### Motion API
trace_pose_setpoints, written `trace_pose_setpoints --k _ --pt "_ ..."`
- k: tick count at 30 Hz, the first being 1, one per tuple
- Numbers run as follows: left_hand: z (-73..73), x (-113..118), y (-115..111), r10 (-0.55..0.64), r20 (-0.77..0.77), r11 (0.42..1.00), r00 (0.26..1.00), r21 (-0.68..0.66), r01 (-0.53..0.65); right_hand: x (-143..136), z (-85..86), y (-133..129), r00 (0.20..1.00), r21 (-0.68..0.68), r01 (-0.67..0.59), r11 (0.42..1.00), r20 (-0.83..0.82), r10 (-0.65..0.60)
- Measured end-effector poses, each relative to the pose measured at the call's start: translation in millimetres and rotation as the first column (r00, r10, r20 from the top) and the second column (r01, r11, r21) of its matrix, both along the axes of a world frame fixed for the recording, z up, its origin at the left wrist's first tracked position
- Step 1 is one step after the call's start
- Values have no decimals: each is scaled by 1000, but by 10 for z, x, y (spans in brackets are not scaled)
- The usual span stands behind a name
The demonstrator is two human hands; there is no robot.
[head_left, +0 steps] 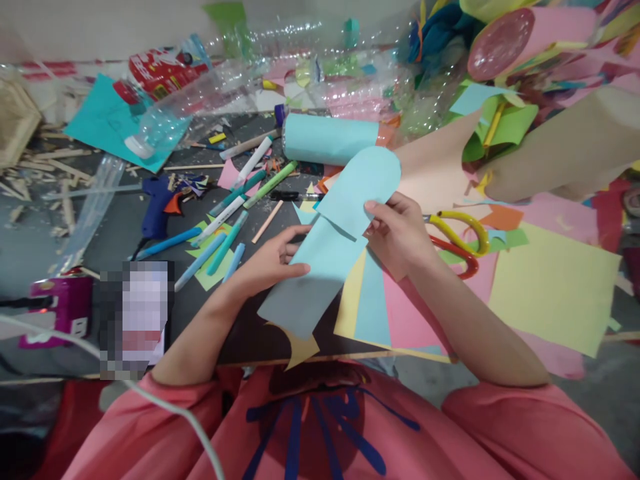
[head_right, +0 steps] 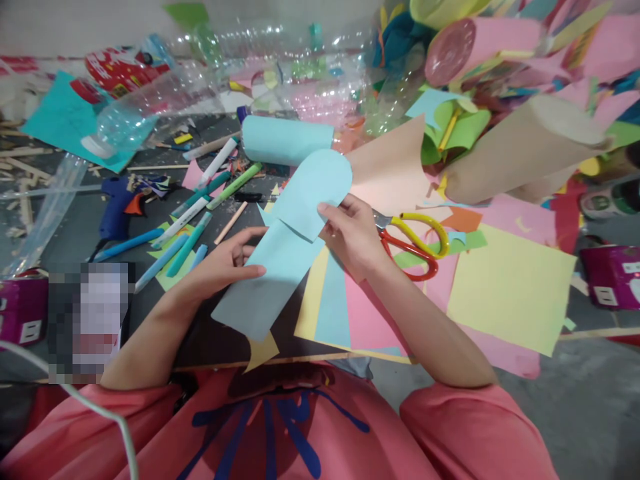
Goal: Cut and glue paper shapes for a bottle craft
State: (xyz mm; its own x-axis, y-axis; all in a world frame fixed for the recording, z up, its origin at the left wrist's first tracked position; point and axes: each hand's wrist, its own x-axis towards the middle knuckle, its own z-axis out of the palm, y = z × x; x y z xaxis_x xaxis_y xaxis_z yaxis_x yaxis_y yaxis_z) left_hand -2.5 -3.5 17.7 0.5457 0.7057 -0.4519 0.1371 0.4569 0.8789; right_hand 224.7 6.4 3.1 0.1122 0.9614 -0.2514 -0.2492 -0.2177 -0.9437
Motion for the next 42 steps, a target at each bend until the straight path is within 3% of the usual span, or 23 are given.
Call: trace_pose_setpoints --k 29,33,36,39,41,42 --pt "20 -2 16 48 -48 999 998 19 -47 87 -22 47 996 59 -22 998 91 17" --pt "-12 -5 34 174 -82 982 981 94 -166 143 -24 84 978 132 -26 991 208 -2" --pt "-73 -16 58 330 -42 926 943 207 -315 206 -9 115 894 188 -74 979 448 -18" --pt "-125 -23 67 388 28 884 921 271 -380 228 21 107 698 250 -110 962 709 -104" --pt "-142 -16 57 388 47 883 920 265 -386 193 48 63 593 358 -105 928 772 -231" --pt "-147 -8 47 383 53 888 922 252 -383 159 62 31 586 412 -106 905 761 -278"
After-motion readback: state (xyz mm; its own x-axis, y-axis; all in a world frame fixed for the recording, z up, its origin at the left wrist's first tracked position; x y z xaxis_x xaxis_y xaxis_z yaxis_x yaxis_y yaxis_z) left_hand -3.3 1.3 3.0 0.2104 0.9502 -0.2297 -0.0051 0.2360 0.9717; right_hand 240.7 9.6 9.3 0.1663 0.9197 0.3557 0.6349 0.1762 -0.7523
